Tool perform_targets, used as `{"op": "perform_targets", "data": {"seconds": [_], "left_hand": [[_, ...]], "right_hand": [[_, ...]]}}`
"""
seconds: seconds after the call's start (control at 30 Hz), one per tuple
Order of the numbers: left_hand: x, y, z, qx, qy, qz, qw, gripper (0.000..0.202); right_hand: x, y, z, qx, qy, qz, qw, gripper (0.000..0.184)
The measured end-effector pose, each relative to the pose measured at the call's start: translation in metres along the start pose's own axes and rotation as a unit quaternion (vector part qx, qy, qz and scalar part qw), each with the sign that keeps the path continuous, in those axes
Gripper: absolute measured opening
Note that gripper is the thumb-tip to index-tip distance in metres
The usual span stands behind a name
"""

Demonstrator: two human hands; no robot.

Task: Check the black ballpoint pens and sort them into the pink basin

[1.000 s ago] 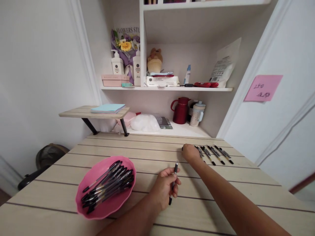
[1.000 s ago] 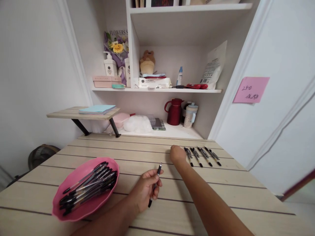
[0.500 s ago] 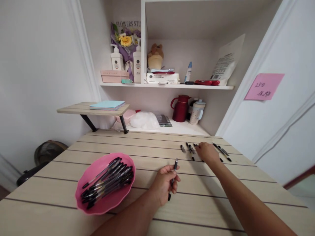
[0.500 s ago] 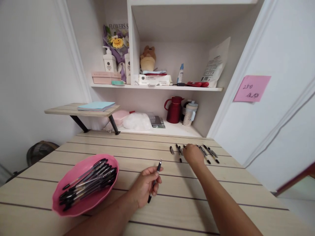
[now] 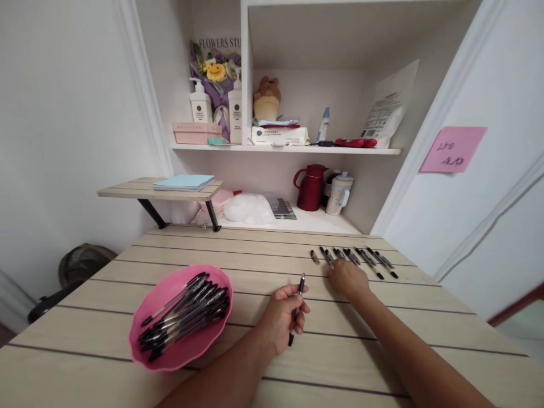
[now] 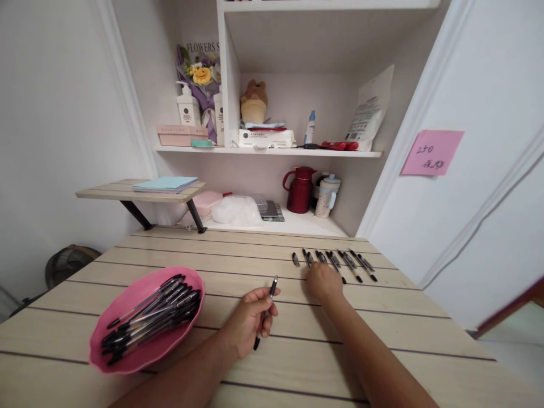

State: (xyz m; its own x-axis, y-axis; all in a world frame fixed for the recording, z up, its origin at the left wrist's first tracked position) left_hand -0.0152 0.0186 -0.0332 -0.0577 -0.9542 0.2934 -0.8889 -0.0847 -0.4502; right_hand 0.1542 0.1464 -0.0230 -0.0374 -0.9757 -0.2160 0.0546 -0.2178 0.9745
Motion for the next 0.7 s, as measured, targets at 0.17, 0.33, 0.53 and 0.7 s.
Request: {"op": "perform_targets", "data": {"seconds": [0.17,0.33,0.53,0.7], "left_hand": [[-0.001,0.000,0.001,0.003,-0.004,0.005,1.000,0.044],[-0.002,0.001,0.002,0.002,-0.005,0.005,1.000,0.043],[-0.002,0.000,0.003,-0.005,-0.013,0.012,1.000,0.037],[-0.002,-0.001,0.005,-0.011,-0.019,0.012,1.000,0.033]], "right_hand": [[0.001,0.000,-0.002,-0.004,-0.004,-0.004,1.000,0.028],[0.004,0.012,-0.002,-0.072,-0.025,-0.028,0.997,0.025],[0.033,0.027,0.029,-0.387,-0.016,0.062,0.920,0.042],[0.068,0.024,0.057,-0.639,-0.087,0.154,0.749,0.044]]}}
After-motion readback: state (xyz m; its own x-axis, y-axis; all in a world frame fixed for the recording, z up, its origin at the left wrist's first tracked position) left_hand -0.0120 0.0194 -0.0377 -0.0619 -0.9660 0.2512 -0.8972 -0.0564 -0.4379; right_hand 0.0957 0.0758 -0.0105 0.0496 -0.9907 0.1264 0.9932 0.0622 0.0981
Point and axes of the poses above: each hand's wrist, its own x-axis away from the middle knuckle, its own y-axis out of the back of the hand, z = x × y, the point moved 4 cm from there along -x, towards the middle knuckle, and after that the axes turned 9 degrees about -z, right-handed, at the moved point
